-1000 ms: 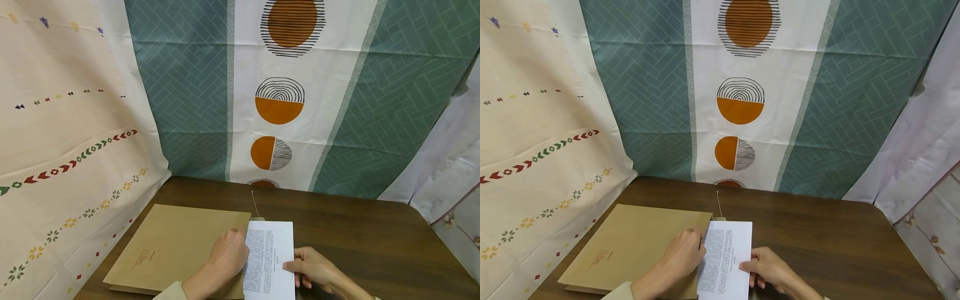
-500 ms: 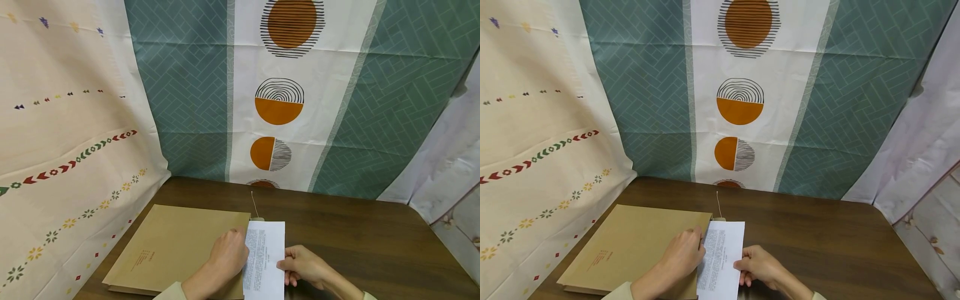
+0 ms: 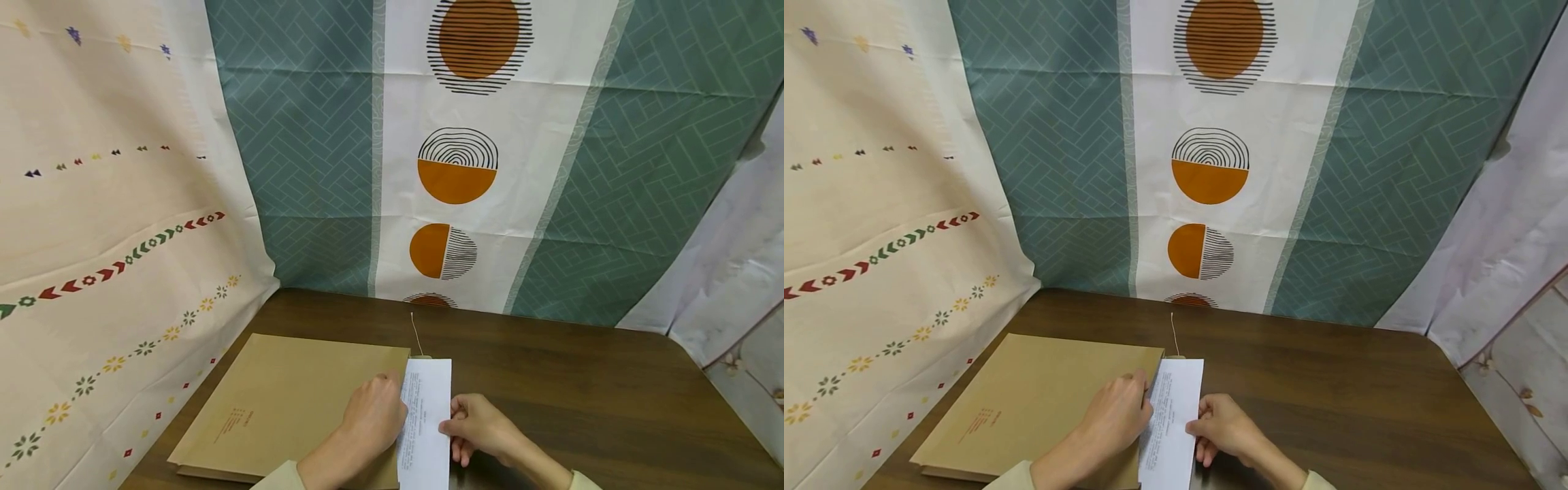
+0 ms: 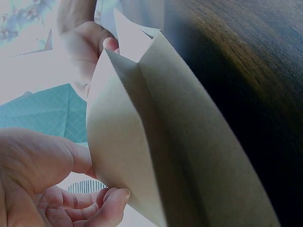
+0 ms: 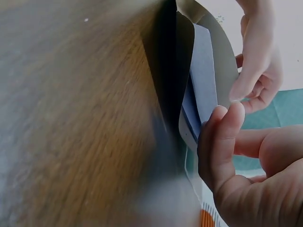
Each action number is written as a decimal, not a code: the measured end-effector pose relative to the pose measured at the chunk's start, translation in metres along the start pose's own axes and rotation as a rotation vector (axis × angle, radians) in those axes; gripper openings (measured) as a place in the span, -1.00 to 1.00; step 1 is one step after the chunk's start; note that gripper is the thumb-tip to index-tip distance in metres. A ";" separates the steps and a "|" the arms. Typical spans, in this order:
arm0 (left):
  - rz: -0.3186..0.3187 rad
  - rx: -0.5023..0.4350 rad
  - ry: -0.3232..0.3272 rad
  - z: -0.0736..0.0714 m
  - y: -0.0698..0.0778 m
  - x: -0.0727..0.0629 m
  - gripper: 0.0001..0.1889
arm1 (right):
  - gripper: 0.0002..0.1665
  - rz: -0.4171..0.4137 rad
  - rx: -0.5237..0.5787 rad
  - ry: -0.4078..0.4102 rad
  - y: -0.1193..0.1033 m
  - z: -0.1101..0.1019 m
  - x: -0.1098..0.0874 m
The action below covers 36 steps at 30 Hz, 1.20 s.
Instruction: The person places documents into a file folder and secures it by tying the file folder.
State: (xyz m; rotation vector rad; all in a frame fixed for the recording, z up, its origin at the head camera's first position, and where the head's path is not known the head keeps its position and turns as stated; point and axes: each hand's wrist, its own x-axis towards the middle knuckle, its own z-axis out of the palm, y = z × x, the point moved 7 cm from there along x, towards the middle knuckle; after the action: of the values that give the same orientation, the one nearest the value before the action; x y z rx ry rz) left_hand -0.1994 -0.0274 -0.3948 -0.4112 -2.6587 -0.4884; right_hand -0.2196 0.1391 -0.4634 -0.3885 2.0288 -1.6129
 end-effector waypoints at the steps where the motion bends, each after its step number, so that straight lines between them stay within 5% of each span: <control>1: 0.001 -0.002 -0.001 0.000 0.000 0.000 -0.83 | -0.81 0.004 -0.002 0.002 -0.001 0.001 0.001; 19: 0.007 0.026 0.021 -0.002 0.000 0.000 -0.83 | -0.73 0.023 -0.030 -0.015 -0.002 0.017 0.011; 36: 0.015 -0.003 -0.023 0.000 0.000 -0.001 -0.81 | -0.61 0.024 -0.041 -0.045 -0.010 0.028 0.027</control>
State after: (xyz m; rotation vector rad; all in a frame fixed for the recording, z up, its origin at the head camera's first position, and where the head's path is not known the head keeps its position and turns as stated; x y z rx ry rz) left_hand -0.1983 -0.0281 -0.3955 -0.4395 -2.6753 -0.4855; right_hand -0.2272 0.0994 -0.4641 -0.4101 2.0278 -1.5370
